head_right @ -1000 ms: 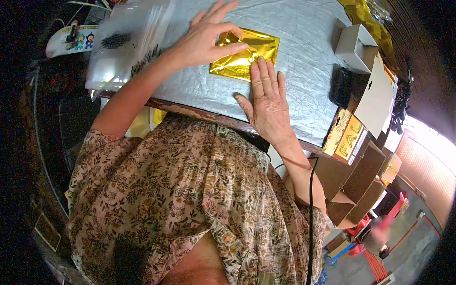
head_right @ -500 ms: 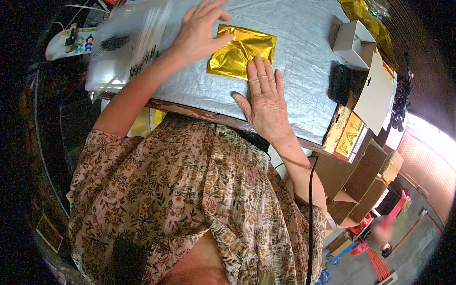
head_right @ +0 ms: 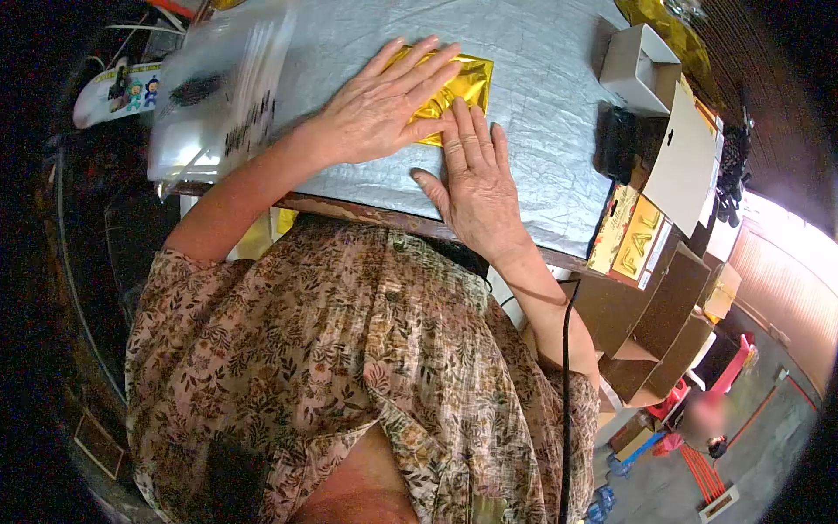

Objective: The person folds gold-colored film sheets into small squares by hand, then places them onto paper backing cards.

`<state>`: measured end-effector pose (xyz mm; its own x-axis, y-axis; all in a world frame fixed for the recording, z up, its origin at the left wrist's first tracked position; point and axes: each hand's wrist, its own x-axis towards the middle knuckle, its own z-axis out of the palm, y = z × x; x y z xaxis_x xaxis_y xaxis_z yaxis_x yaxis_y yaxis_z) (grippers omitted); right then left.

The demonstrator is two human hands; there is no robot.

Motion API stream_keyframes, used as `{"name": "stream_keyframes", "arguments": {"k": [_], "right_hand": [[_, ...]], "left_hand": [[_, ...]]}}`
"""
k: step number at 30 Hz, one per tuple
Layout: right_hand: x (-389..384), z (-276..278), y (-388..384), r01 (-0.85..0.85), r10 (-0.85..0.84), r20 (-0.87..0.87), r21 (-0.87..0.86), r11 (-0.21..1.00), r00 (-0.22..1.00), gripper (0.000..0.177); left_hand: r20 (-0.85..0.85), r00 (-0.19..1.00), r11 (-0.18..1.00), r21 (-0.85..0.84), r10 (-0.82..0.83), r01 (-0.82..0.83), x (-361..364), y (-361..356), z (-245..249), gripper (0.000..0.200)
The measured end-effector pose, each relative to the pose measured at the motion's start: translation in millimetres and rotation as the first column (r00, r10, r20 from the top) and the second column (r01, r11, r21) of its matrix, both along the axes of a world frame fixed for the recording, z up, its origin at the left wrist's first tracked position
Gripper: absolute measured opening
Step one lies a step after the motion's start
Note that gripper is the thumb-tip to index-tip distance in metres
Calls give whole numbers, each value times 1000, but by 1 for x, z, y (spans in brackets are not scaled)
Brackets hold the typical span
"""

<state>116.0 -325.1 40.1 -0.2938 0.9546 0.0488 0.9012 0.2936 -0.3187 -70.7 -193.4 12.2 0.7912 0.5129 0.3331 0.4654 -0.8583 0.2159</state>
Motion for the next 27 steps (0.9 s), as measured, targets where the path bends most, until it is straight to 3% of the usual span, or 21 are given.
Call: {"name": "stream_keyframes", "arguments": {"k": [6, 9, 12, 15, 22, 27], "right_hand": [[2, 1, -2, -3, 4, -59, 14, 1000, 998, 80], [2, 14, 9, -11, 12, 20, -42, 999, 1000, 75], [-9, 8, 32, 147, -130, -118, 150, 978, 984, 67], [-7, -14, 53, 176, -169, -60, 143, 974, 984, 66], [-5, -22, 56, 235, -242, 45, 131, 963, 969, 64], [-9, -25, 56, 318, -322, 1, 137, 938, 947, 61]], "left_hand": [[-101, 994, 999, 13, 49, -48, -3, 0, -3, 78], [-131, 990, 999, 14, 54, -53, -3, 1, -1, 78], [-149, 988, 998, -33, 39, -44, -4, 0, -1, 75], [-80, 996, 998, -45, 50, -54, -2, 0, -4, 74], [-115, 992, 995, -83, 52, -62, -2, 1, 8, 73], [-132, 990, 991, -111, 56, -71, -2, 1, 14, 74]]}}
